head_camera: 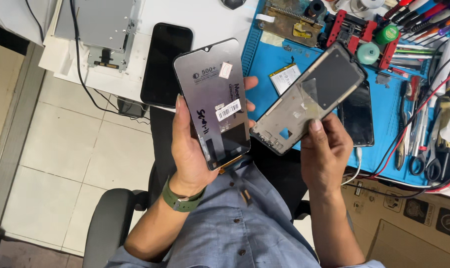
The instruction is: The person removes a smartphone from their shirt pocket, then separates the phone into its front display assembly and rear chassis. They hold both parts while using another smartphone to take a photo of the disassembled components.
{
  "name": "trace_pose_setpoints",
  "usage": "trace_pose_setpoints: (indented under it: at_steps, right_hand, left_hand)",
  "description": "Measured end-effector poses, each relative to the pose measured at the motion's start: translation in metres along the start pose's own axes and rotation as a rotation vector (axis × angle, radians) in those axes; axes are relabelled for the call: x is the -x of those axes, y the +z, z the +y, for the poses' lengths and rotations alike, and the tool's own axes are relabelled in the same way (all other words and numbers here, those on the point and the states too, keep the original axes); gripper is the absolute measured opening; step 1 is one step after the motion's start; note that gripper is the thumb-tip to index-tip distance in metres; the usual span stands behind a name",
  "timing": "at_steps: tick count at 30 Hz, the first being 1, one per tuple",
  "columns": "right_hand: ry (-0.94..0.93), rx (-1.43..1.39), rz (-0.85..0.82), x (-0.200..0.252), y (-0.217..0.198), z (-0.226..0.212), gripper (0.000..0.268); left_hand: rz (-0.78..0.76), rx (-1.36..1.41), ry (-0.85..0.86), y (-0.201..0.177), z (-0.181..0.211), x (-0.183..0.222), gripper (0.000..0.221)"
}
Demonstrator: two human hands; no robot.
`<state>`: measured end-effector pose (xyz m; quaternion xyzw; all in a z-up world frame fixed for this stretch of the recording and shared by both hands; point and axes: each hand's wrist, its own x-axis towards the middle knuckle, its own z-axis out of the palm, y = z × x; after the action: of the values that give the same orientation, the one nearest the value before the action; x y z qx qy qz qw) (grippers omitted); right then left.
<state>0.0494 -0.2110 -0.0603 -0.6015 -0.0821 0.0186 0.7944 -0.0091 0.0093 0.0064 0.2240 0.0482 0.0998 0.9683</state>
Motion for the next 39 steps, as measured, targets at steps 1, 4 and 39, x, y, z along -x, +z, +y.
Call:
trace_pose_setpoints:
  at_steps: [1, 4, 39]
  right_hand:
    - [0.000, 0.000, 0.001, -0.007, -0.003, -0.001, 0.035]
    - [0.109, 0.025, -0.123, -0.026, -0.006, -0.008, 0.030]
    - [-0.425, 1.667, 0.309, -0.037, -0.239, -0.028, 0.073]
  left_hand:
    - [0.000, 0.000, -0.001, 0.002, 0.007, -0.001, 0.080]
    - [-0.020, -0.023, -0.167, 0.003, 0.026, -0.004, 0.100]
    - [-0.073, -0.026, -0.177, 0.006, 0.036, -0.002, 0.080]
